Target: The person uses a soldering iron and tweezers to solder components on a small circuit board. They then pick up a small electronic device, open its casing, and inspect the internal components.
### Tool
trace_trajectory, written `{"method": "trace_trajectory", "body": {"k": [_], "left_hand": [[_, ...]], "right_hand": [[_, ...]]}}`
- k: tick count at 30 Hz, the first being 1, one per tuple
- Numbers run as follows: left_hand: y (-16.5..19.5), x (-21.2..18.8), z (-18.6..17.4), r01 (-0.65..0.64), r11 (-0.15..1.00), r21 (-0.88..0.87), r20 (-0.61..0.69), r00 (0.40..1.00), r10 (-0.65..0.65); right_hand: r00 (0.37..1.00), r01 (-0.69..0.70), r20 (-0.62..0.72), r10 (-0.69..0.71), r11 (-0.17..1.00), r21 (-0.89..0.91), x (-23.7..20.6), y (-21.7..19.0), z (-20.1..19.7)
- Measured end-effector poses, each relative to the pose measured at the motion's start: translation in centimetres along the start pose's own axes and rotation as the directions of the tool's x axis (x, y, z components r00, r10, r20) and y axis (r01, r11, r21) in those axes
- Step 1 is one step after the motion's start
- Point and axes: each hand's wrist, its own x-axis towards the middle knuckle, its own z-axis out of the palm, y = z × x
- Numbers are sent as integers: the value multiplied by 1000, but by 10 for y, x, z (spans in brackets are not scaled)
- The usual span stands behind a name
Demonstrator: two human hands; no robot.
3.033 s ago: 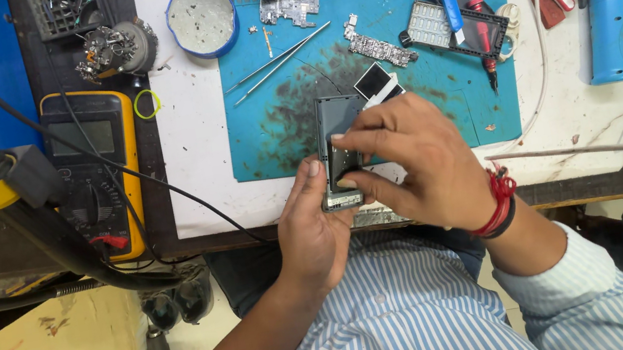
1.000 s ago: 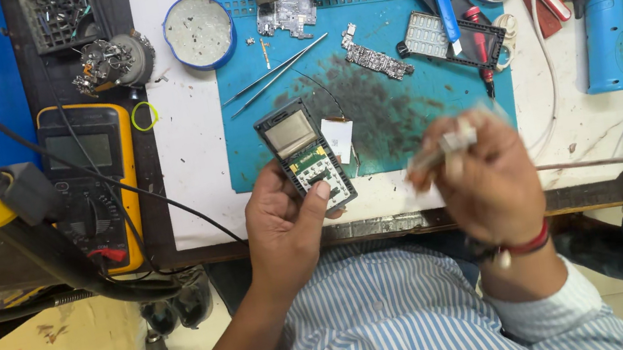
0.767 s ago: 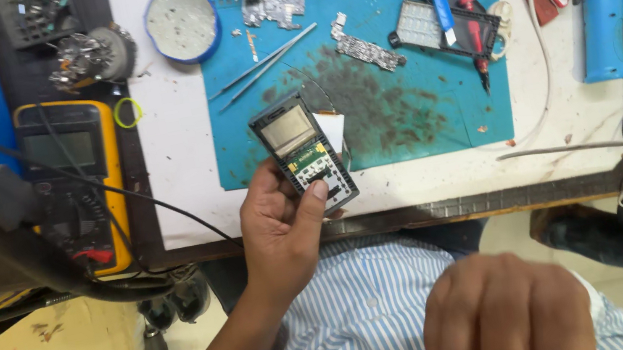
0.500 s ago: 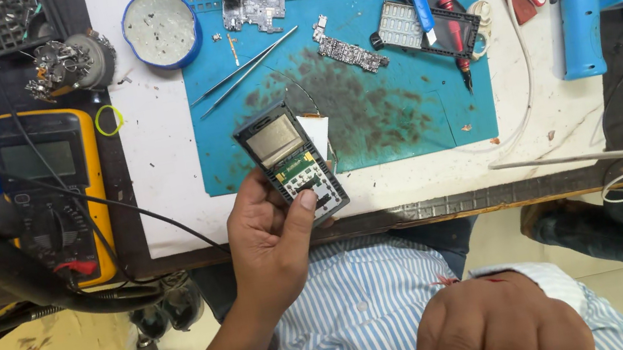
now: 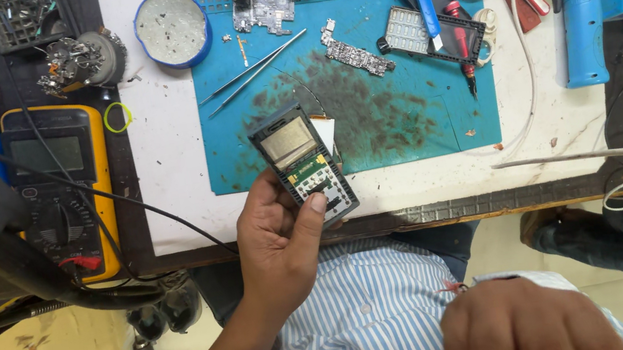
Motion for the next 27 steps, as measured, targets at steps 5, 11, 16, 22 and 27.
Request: {"method": "trace_trajectory", "body": {"k": [5, 11, 16, 22, 27], "left_hand": [[-6, 0, -2, -7, 991, -137, 40, 999, 13], [-8, -1, -1, -14, 991, -136, 57, 998, 22], [-10, 2, 3, -29, 1000, -1, 11, 1000, 29], [-8, 0, 2, 12, 1000, 14, 57, 998, -13], [-7, 1, 3, 46, 998, 35, 104, 993, -49]], "right_hand": [[969, -187, -237, -71, 421, -888, 23, -11, 0], [956, -14, -125, 267, -383, -924, 19, 20, -28], [960, 11, -102, 262, -397, -918, 17, 31, -32], [931, -125, -208, 301, -271, -954, 31, 18, -45], [903, -181, -272, 332, -280, -943, 32, 12, -50]]}}
